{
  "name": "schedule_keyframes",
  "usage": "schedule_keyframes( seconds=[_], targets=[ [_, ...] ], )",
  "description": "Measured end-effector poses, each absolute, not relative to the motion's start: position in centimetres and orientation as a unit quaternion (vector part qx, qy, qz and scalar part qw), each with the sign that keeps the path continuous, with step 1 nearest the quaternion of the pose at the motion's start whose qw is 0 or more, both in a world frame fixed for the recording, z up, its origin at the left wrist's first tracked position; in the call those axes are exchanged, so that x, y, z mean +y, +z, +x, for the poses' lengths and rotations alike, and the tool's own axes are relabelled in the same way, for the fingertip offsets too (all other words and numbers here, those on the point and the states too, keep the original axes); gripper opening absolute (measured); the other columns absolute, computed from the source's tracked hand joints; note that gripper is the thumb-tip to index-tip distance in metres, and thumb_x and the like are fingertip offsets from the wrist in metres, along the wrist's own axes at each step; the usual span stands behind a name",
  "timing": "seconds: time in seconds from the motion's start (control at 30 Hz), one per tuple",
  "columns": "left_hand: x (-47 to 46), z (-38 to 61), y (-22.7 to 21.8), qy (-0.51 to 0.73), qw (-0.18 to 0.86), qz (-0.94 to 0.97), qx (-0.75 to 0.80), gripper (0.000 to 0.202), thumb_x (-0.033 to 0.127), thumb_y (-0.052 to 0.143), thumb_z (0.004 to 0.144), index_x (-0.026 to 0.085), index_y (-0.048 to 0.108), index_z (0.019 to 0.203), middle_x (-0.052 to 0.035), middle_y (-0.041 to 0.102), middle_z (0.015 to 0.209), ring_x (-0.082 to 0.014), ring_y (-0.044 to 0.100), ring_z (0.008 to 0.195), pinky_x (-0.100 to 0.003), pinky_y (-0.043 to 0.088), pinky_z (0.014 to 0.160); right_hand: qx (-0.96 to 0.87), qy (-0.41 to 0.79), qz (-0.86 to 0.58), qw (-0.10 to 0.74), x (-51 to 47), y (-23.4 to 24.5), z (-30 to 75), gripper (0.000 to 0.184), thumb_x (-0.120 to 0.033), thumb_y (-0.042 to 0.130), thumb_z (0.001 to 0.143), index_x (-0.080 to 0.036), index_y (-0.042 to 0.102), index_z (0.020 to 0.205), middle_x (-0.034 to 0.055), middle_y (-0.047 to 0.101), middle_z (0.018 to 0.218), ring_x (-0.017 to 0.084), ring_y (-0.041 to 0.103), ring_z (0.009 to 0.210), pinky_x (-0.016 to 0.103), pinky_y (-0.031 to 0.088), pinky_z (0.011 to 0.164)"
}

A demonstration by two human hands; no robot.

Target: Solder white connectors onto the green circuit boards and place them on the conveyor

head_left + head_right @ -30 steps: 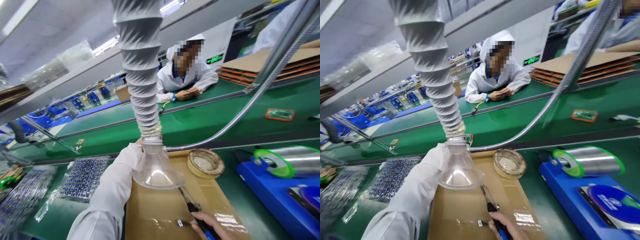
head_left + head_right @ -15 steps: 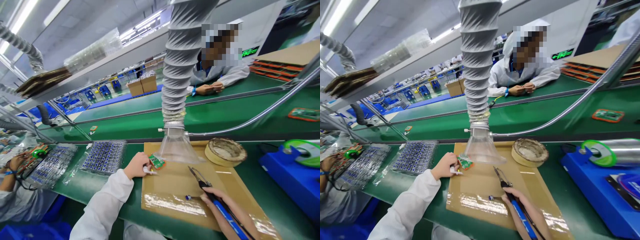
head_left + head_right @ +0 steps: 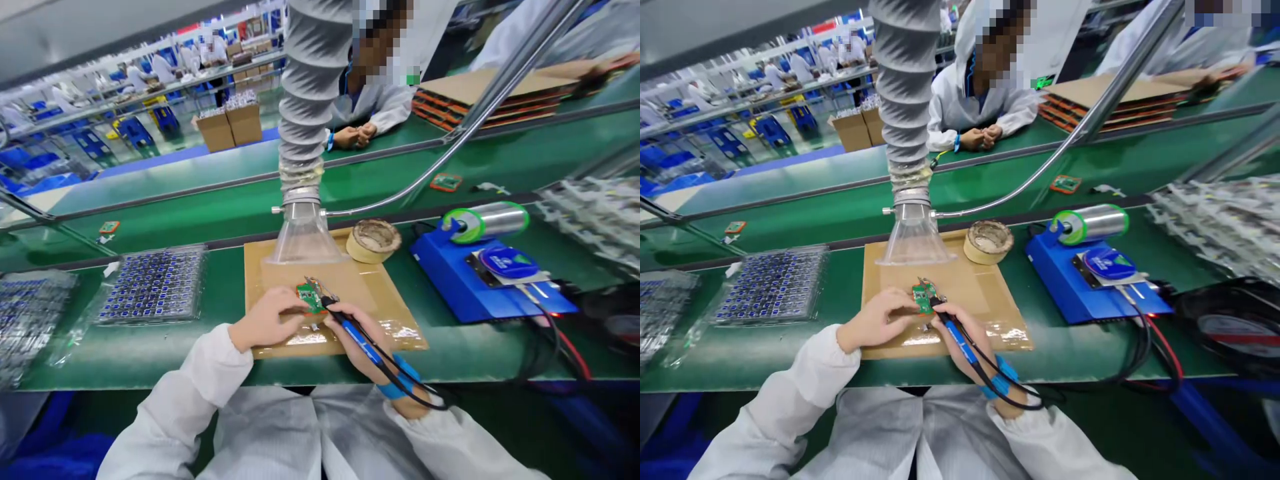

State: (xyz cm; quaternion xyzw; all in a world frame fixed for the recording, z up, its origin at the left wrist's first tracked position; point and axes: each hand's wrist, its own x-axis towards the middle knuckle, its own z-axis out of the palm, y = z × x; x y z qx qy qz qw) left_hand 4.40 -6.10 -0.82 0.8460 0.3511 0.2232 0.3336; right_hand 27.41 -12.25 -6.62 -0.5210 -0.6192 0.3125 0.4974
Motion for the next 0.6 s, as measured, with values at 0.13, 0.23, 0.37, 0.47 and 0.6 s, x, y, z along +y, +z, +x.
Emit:
schedule_keyframes(
  seconds=[0.13,0.23,0.37,0.47,0.6],
  targets=[
    [-6.8,6.8,-0.9,0.225,0.478,0.747,0.404,0.018,0.033,0.07,0.088,0.016,0.076,0.084,-0.0068,0.076,0.085,-0.0195,0.067,0.082,-0.032,0.053,0.081,-0.616,0.345,-0.509,0.492,-11.5,-5.9,26.1,0.025,-0.043,0.067,0.094,-0.024,0.071,0.109,0.005,0.078,0.096,0.02,0.075,0.084,0.031,0.062,0.078],
    [-6.3,6.7,-1.0,0.207,0.544,0.669,0.462,0.02,0.033,0.072,0.085,0.014,0.074,0.077,-0.005,0.074,0.076,-0.0165,0.065,0.07,-0.027,0.051,0.069,-0.604,0.358,-0.507,0.5,-10.9,-5.8,25.5,0.024,-0.042,0.069,0.094,-0.025,0.07,0.11,0.0042,0.078,0.097,0.02,0.075,0.085,0.031,0.062,0.079],
    [-5.7,5.9,-1.1,0.214,0.495,0.692,0.479,0.015,0.029,0.074,0.083,0.016,0.079,0.079,-0.0056,0.077,0.083,-0.0176,0.069,0.077,-0.027,0.052,0.073,-0.586,0.371,-0.518,0.5,-10.5,-6.0,24.9,0.023,-0.042,0.069,0.093,-0.025,0.07,0.11,0.005,0.078,0.104,0.021,0.075,0.087,0.032,0.062,0.079],
    [-5.5,5.7,-1.3,0.213,0.43,0.75,0.455,0.012,0.026,0.073,0.086,0.02,0.082,0.082,-0.0046,0.076,0.081,-0.0172,0.068,0.079,-0.028,0.051,0.078,-0.574,0.37,-0.534,0.499,-10.2,-6.0,24.6,0.022,-0.041,0.068,0.093,-0.025,0.07,0.109,0.0045,0.078,0.104,0.021,0.075,0.088,0.032,0.061,0.08],
    [-4.9,5.7,-1.5,0.217,0.377,0.792,0.428,0.013,0.022,0.07,0.088,0.021,0.081,0.081,-0.0039,0.074,0.078,-0.0168,0.065,0.078,-0.03,0.051,0.081,-0.572,0.363,-0.543,0.496,-9.8,-6.0,24.4,0.021,-0.041,0.068,0.093,-0.025,0.071,0.106,0.0036,0.078,0.103,0.02,0.075,0.086,0.031,0.061,0.077]
  ],
)
